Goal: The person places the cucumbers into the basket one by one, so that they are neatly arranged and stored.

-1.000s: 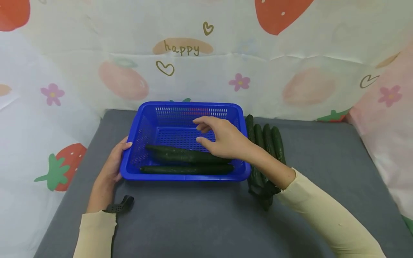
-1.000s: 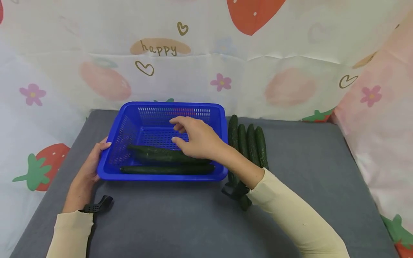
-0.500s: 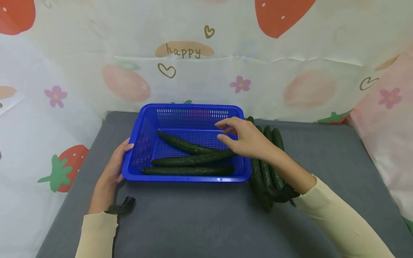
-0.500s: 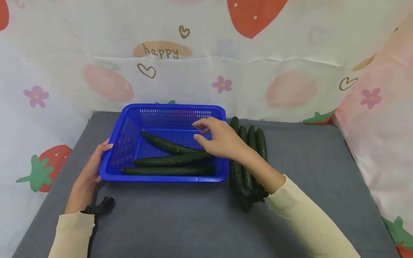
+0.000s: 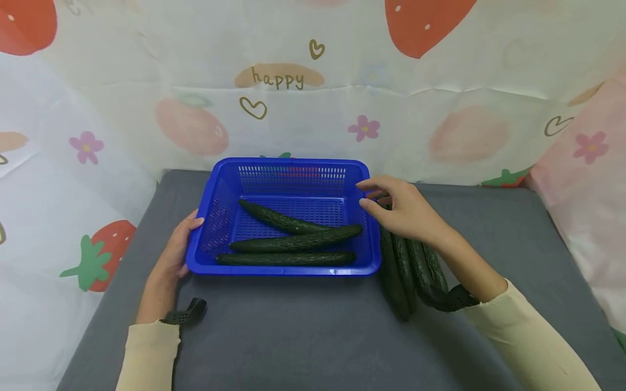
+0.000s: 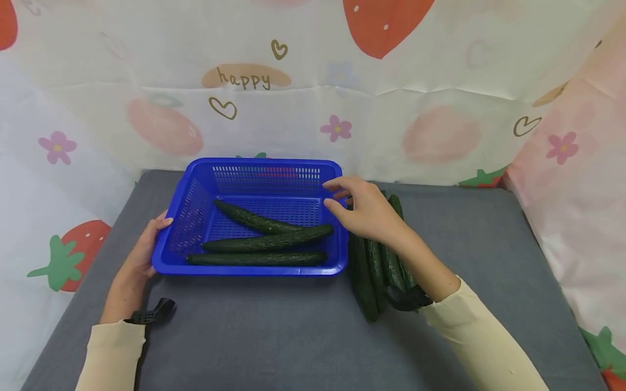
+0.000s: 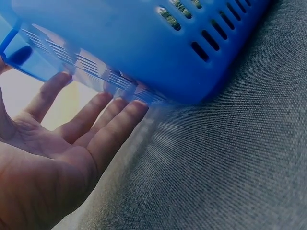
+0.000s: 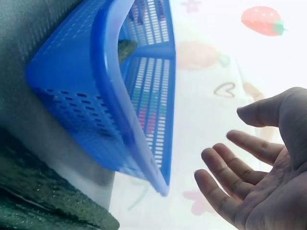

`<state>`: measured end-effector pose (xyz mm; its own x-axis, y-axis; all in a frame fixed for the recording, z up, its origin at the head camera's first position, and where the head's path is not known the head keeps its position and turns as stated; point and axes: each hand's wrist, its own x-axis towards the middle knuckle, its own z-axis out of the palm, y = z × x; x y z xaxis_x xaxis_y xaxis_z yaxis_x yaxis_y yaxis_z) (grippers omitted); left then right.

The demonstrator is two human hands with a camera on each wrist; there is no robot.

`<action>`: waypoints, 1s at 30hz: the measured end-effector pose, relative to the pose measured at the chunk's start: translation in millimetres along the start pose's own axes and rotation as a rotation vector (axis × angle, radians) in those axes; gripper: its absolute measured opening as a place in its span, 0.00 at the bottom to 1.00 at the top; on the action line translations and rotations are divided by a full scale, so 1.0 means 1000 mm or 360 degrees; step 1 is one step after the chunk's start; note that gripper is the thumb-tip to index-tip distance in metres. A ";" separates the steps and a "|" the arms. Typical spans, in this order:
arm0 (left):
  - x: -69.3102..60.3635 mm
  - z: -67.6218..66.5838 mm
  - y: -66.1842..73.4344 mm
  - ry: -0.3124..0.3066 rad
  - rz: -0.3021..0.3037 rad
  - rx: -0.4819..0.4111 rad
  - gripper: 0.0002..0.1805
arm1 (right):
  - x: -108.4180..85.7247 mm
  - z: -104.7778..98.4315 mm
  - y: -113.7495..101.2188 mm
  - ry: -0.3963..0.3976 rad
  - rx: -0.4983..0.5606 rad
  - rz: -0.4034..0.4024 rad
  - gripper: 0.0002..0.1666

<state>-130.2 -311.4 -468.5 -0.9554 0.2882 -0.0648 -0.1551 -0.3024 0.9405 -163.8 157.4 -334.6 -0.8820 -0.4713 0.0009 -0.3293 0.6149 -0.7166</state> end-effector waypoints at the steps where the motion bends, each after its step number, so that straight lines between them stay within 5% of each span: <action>1: 0.000 0.000 0.000 0.0001 -0.0003 0.0000 0.19 | -0.002 -0.001 0.002 0.0011 0.0001 0.0008 0.24; 19: -0.001 0.000 -0.005 0.0091 -0.0044 0.0076 0.20 | -0.037 0.009 0.052 0.0270 0.0016 0.0178 0.28; 30: -0.003 -0.001 -0.002 0.0030 -0.0017 0.0047 0.21 | -0.053 0.015 0.073 0.0389 -0.0024 0.0217 0.27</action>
<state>-127.4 -312.7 -470.7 -0.9583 0.2742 -0.0809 -0.1581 -0.2726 0.9490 -136.2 217.7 -397.2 -0.9730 -0.2185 0.0747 -0.2056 0.6724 -0.7111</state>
